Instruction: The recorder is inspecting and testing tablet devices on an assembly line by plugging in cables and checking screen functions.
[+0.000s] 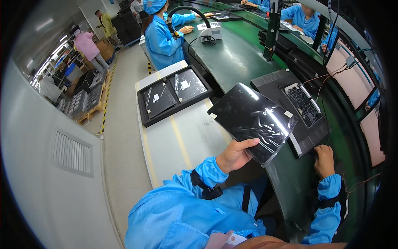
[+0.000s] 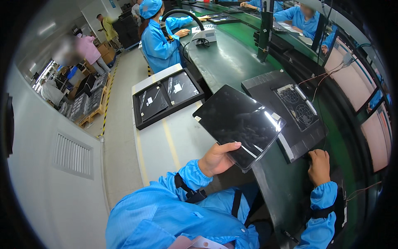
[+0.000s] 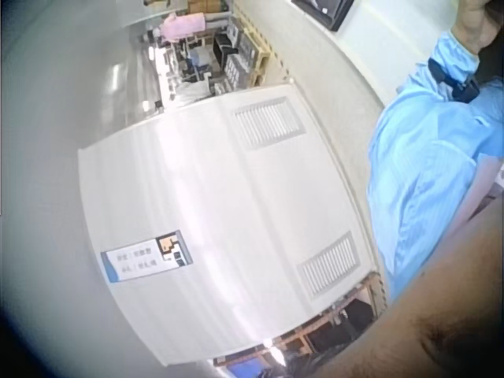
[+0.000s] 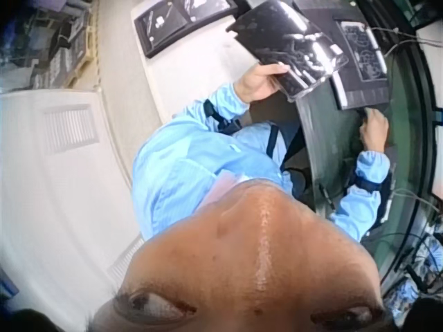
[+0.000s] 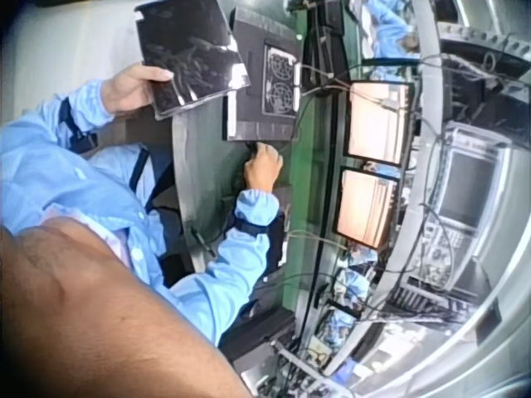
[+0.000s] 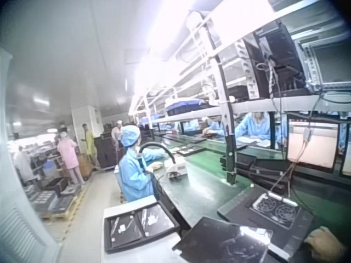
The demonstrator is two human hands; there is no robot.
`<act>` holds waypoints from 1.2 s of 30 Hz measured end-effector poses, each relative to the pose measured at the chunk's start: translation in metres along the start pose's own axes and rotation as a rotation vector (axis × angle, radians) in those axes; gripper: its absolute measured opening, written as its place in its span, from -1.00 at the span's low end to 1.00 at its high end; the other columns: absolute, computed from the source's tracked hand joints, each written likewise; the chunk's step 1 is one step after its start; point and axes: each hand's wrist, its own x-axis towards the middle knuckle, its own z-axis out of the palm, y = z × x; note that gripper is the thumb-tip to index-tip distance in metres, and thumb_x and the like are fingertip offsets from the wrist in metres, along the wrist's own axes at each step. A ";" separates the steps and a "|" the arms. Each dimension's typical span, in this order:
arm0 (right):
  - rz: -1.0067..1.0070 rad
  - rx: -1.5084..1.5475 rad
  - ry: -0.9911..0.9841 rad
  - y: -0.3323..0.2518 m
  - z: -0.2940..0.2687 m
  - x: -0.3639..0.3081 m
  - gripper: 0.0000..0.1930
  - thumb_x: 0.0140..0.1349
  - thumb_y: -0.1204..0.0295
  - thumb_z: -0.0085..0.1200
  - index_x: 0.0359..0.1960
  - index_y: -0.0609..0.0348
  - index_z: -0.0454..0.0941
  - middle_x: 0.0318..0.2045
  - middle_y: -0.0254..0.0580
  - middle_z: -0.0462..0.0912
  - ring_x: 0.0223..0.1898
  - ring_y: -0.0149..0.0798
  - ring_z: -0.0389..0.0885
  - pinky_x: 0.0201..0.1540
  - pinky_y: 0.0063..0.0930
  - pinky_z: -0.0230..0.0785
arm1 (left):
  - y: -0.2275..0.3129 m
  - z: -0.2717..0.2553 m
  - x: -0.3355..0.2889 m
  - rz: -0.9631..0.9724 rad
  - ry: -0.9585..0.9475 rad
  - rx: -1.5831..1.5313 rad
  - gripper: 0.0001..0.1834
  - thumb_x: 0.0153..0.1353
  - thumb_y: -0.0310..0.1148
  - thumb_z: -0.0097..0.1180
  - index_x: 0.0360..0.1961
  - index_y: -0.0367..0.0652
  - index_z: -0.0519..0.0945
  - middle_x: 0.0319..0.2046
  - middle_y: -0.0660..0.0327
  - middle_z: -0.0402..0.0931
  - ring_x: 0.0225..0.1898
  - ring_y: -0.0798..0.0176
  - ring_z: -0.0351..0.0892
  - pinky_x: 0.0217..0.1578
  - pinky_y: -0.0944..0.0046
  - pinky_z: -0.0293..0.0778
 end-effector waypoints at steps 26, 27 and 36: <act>-0.023 0.541 0.549 -0.167 -0.066 -0.028 -0.79 0.19 0.38 0.31 -0.20 0.21 0.66 -0.43 -0.13 0.63 -0.43 -0.10 0.59 -0.35 -0.25 0.40 | -0.016 0.018 0.002 -0.098 -0.018 0.037 -0.69 0.37 -0.39 0.03 0.03 -0.34 0.60 -0.01 0.02 0.66 0.06 0.08 0.65 0.14 0.04 0.51; -0.020 0.528 0.547 -0.167 -0.067 -0.028 -0.79 0.19 0.38 0.31 -0.20 0.21 0.66 -0.43 -0.13 0.63 -0.42 -0.10 0.59 -0.34 -0.26 0.40 | -0.016 0.018 0.002 -0.091 -0.016 0.036 -0.69 0.37 -0.39 0.02 0.04 -0.34 0.60 0.00 0.02 0.66 0.06 0.07 0.65 0.15 0.03 0.50; -0.046 0.496 0.497 -0.158 -0.063 -0.034 -0.78 0.19 0.44 0.32 -0.18 0.27 0.65 -0.35 -0.05 0.67 -0.34 -0.04 0.64 -0.30 -0.29 0.46 | -0.018 0.015 0.003 -0.138 -0.016 0.065 -0.68 0.37 -0.40 0.03 0.05 -0.35 0.59 0.01 0.00 0.65 0.08 0.06 0.64 0.18 0.00 0.50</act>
